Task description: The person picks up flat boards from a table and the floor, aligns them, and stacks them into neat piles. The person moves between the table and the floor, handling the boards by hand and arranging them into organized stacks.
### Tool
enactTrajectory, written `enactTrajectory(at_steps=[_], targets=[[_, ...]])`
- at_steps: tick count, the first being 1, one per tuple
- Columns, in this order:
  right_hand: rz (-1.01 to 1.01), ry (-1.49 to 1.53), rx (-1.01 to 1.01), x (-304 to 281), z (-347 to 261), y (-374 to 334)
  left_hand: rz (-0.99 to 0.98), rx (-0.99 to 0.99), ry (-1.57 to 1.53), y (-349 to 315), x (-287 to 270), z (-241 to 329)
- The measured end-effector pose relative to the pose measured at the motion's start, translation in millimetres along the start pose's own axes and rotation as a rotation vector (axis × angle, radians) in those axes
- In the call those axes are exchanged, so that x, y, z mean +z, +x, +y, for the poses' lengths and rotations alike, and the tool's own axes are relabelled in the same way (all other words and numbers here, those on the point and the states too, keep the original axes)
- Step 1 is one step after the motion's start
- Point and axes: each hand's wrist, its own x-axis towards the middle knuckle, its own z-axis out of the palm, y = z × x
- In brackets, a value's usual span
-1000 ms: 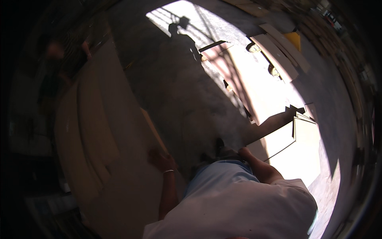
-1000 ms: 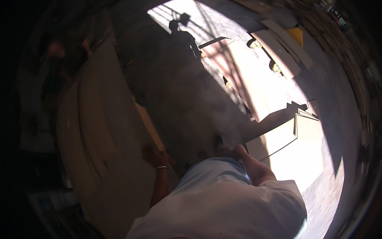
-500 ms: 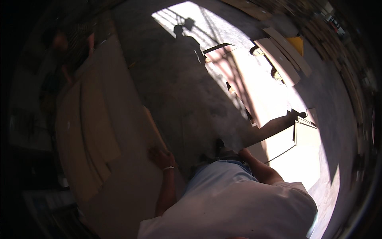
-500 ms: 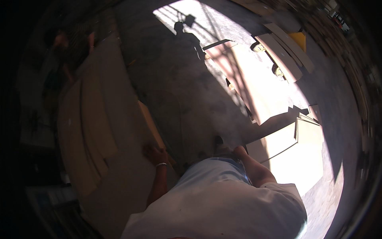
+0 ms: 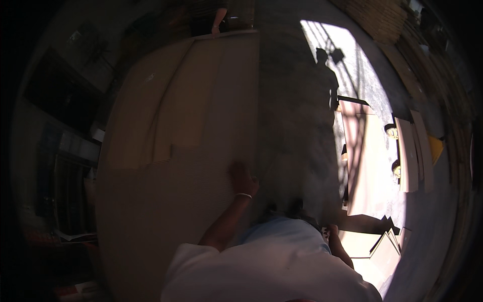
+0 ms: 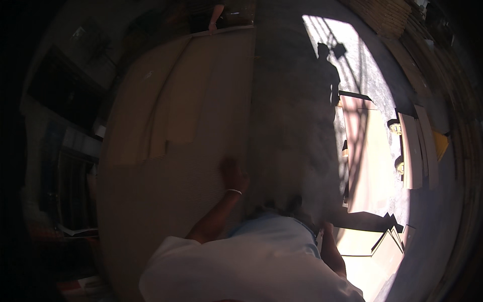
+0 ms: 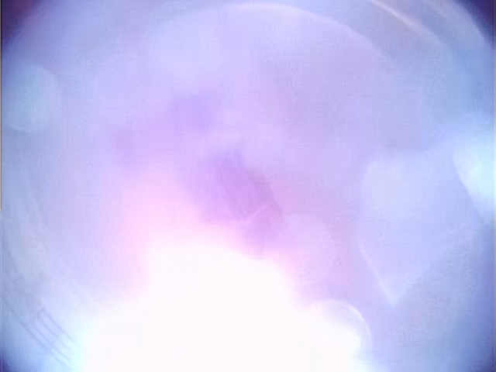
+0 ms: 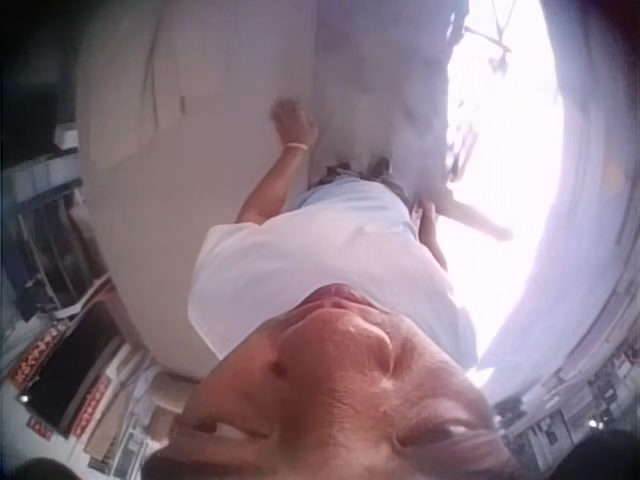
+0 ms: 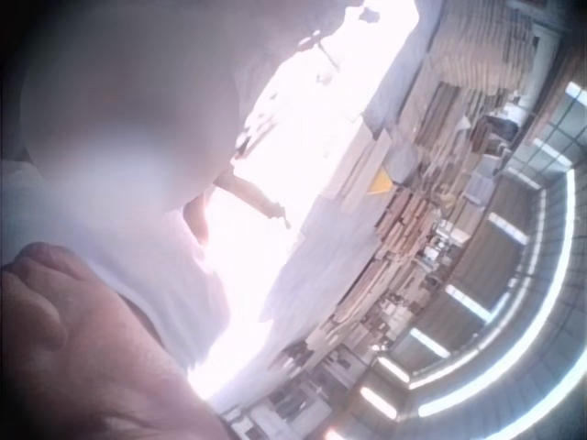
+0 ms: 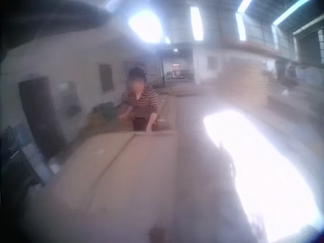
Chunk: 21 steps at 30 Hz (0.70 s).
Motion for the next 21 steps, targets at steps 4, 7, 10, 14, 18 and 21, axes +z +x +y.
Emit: enactTrajectory(at_steps=[4, 7, 10, 14, 18, 21], targets=[[-0.068, 0.014, -0.050, 2, -17, -9, -0.004, -0.012, -0.009, 0, -4, 1], [-0.118, 0.025, -0.044, 0, -26, -5, 0.002, -0.013, -0.006, -1, -3, 1], [-0.125, 0.053, -0.016, 0, -30, 13, 0.003, -0.042, -0.009, 0, -2, 2], [-0.254, -0.021, -0.097, -8, -26, 34, -0.001, -0.070, -0.006, 1, -5, 3], [-0.305, 0.010, -0.067, -12, -32, 23, 0.010, -0.040, 0.024, 0, -7, 4], [-0.198, -0.001, -0.024, -10, -41, 3, -0.010, -0.044, 0.031, 0, -7, 4]])
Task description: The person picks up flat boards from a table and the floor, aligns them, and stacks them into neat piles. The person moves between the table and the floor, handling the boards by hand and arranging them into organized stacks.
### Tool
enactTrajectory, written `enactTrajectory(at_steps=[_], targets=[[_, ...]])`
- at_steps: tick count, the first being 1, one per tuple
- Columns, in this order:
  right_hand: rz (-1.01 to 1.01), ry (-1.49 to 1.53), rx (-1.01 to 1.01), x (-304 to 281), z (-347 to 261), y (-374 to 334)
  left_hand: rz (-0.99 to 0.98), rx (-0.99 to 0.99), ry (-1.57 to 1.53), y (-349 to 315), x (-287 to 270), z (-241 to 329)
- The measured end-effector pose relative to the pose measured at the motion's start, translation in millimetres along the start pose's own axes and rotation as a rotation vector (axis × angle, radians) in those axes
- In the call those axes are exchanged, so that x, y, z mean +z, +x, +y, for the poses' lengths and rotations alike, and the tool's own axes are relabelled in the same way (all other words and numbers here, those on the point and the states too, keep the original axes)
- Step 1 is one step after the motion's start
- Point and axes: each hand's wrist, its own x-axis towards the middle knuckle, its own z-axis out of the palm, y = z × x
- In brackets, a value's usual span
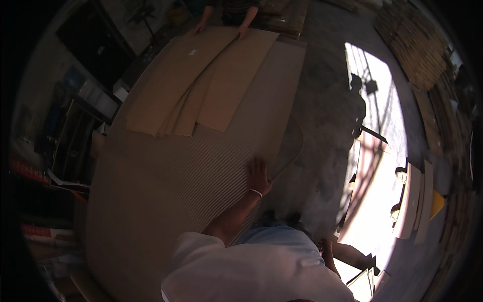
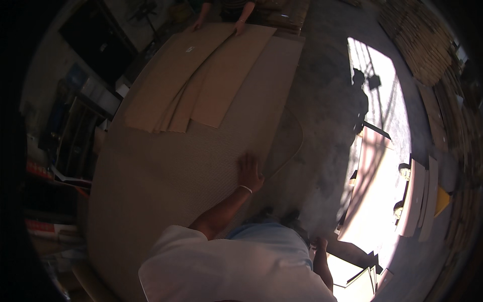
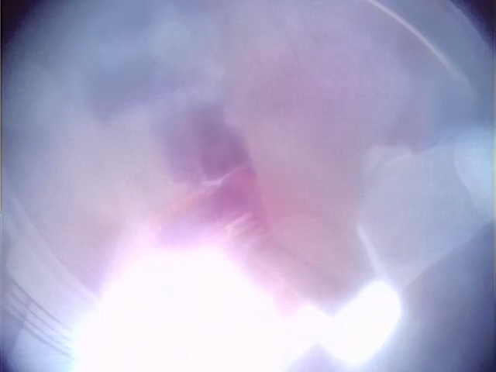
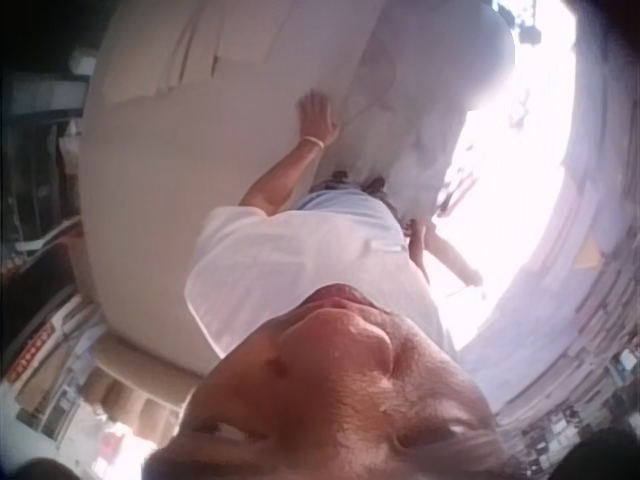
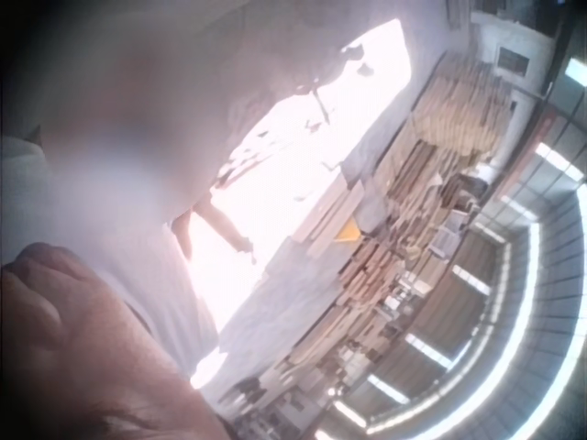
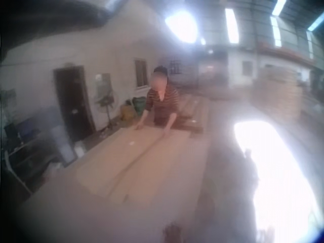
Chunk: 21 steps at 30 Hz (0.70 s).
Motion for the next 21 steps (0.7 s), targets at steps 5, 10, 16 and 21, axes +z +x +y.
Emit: enactTrajectory(at_steps=[5, 10, 16, 21], targets=[[0.022, 0.065, 0.006, 2, -6, -18, -0.041, -0.023, 0.038, 2, 3, -2], [-0.019, 0.041, -0.051, 1, -3, -22, -0.026, -0.014, -0.007, 2, 5, -3], [-0.008, 0.128, 0.037, -1, 2, -25, -0.005, -0.010, 0.019, 1, 8, -3], [-0.036, 0.095, 0.027, -3, 16, -4, -0.011, -0.026, 0.030, -1, 3, -1]])
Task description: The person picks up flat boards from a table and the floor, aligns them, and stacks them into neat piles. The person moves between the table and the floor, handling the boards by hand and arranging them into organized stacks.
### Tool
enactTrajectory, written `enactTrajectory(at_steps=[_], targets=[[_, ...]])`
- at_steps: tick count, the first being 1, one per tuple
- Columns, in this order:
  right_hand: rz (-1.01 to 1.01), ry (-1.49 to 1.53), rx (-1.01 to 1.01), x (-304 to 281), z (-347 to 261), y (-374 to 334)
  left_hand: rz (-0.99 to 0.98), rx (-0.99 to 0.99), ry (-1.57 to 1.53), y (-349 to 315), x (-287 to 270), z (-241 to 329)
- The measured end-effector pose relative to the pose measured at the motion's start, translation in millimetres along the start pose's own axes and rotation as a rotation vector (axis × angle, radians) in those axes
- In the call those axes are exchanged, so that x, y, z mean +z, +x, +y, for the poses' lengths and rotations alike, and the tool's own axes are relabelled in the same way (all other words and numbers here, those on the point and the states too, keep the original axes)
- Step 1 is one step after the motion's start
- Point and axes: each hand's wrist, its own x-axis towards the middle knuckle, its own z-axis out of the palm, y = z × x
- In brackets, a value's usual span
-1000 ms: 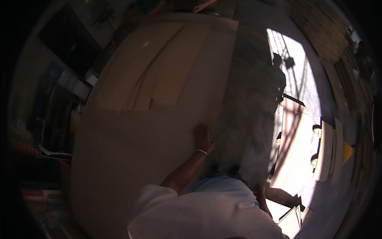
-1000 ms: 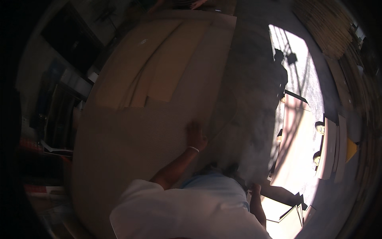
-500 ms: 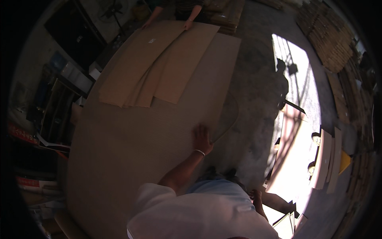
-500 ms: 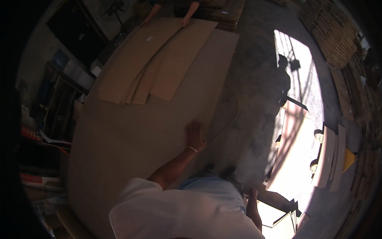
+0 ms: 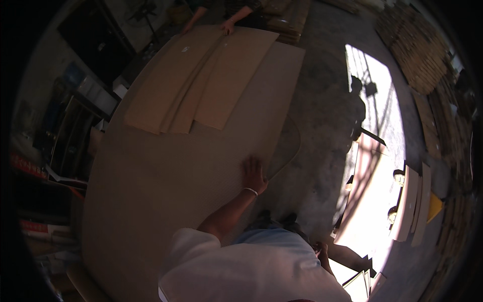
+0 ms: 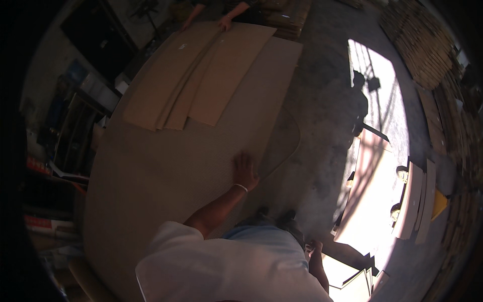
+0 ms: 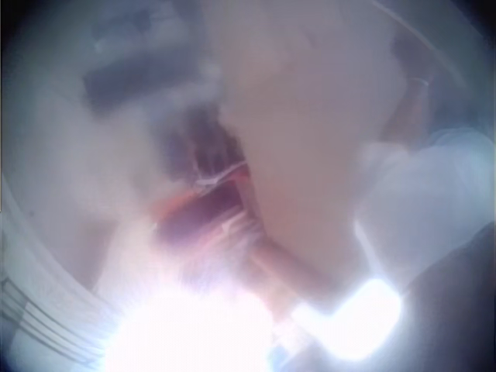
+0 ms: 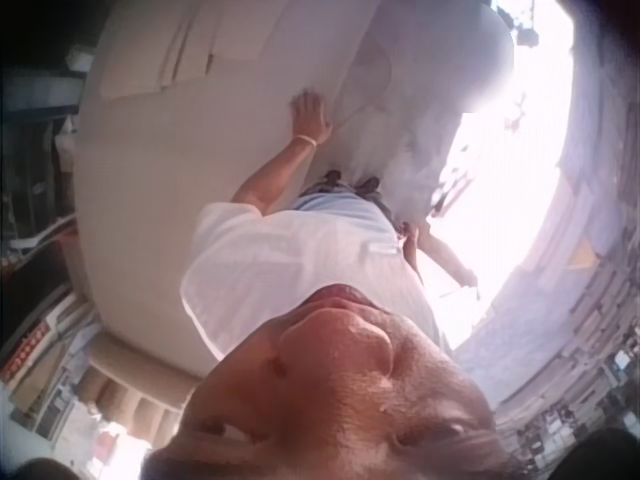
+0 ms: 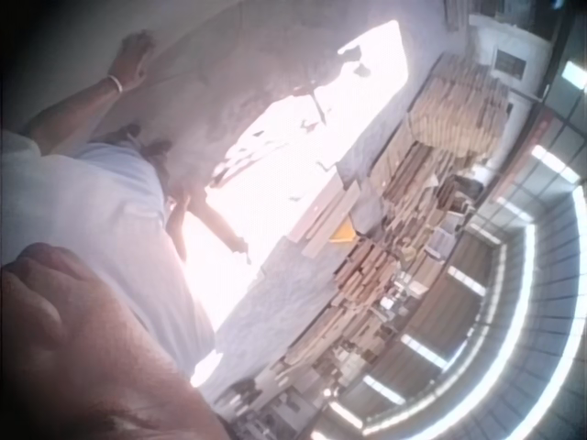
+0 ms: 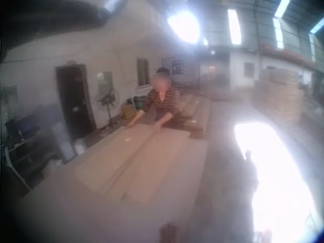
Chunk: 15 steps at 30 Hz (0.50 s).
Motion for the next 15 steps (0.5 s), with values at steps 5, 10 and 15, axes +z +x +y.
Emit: enactTrajectory(at_steps=[5, 10, 15], targets=[[-0.068, -0.169, -0.180, -4, -5, 6, -0.114, -0.052, -0.032, -2, -7, 2], [-0.096, -0.050, -0.163, 1, -23, -10, -0.064, -0.032, -0.019, -2, -9, 4], [-0.139, -0.033, -0.188, 5, -29, -15, -0.032, -0.002, -0.051, 0, -10, 3]])
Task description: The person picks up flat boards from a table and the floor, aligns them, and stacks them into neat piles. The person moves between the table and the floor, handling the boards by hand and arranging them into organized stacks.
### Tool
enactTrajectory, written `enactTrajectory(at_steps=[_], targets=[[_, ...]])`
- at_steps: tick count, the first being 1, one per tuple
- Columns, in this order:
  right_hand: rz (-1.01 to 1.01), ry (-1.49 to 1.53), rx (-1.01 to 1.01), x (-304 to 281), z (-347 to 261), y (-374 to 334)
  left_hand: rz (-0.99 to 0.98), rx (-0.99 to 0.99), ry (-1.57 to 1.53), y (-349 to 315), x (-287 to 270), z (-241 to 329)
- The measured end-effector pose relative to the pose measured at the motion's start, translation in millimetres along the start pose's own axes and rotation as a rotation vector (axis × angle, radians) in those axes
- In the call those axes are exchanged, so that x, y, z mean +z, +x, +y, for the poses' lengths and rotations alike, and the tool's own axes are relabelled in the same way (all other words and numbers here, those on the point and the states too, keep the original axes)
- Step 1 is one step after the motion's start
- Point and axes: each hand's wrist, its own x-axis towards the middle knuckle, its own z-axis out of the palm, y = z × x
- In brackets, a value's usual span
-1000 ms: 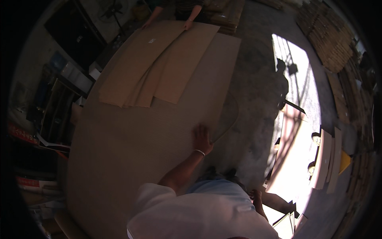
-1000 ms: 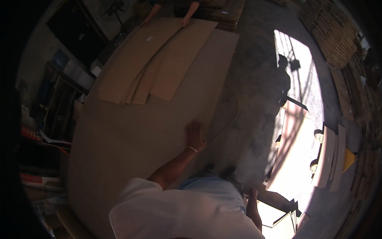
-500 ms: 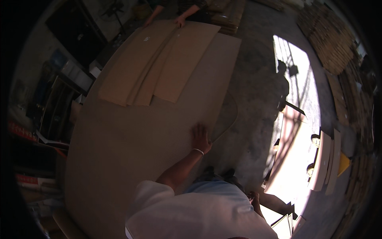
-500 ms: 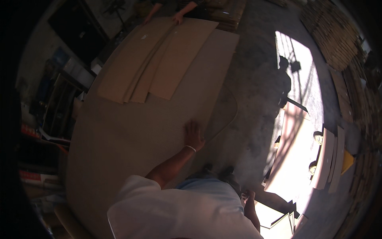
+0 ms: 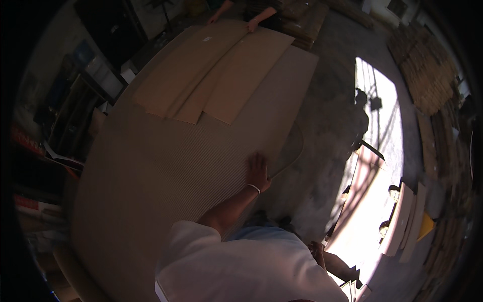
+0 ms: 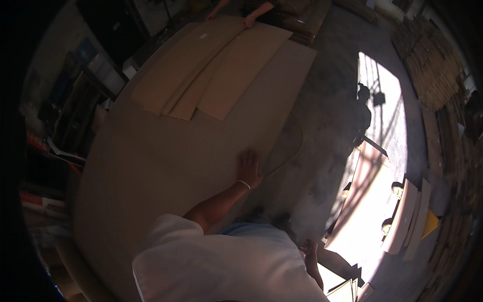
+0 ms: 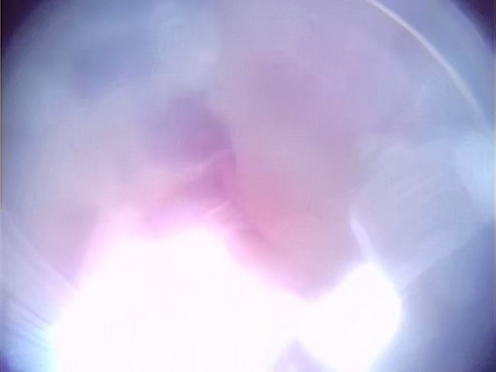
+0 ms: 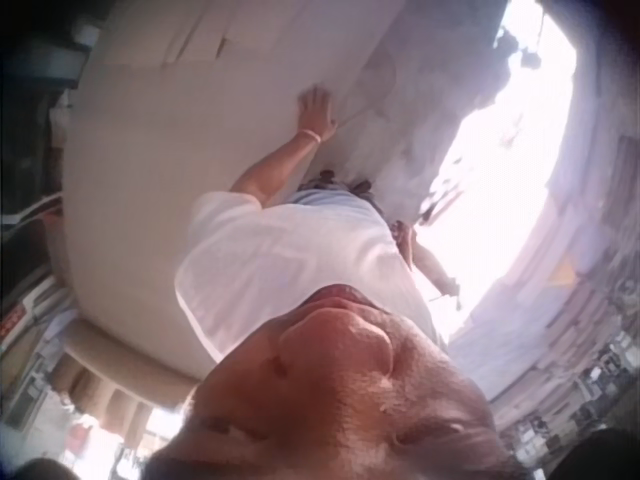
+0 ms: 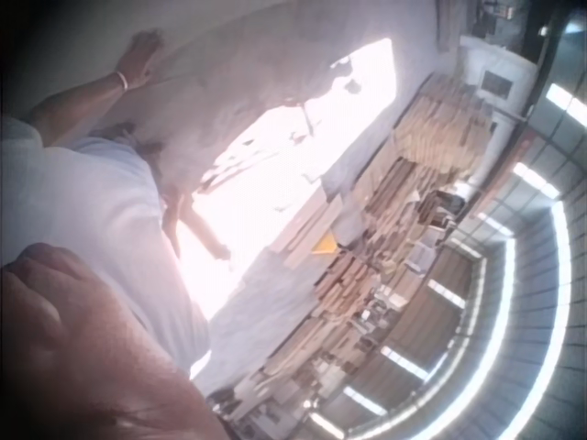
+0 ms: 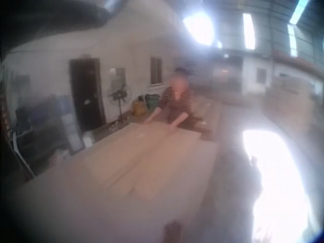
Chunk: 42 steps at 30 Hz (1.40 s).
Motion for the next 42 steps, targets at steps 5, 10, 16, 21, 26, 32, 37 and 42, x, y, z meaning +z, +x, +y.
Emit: enactTrajectory(at_steps=[5, 10, 16, 21, 26, 32, 37, 42], targets=[[-0.036, -0.212, -0.191, -3, 1, -2, -0.015, -0.008, 0.055, -1, -3, 0], [-0.043, -0.120, -0.099, 2, -3, -1, 0.017, -0.005, 0.061, -1, -2, 1], [-0.031, -0.126, -0.068, 10, -8, 2, 0.023, -0.007, 0.094, -1, 3, 1], [-0.026, -0.140, -0.061, 12, -11, 0, -0.028, 0.005, 0.042, -1, 4, 2], [-0.026, -0.153, -0.051, 13, -12, 0, -0.042, -0.008, 0.089, 0, 7, 0], [-0.027, -0.170, -0.045, 14, -11, 0, -0.071, -0.016, 0.071, -2, 9, -2], [-0.040, -0.196, -0.041, 15, -14, 2, -0.031, -0.036, -0.005, -3, 6, -2], [-0.044, -0.211, -0.037, 17, -17, 5, 0.011, -0.005, -0.011, -5, 5, -1]])
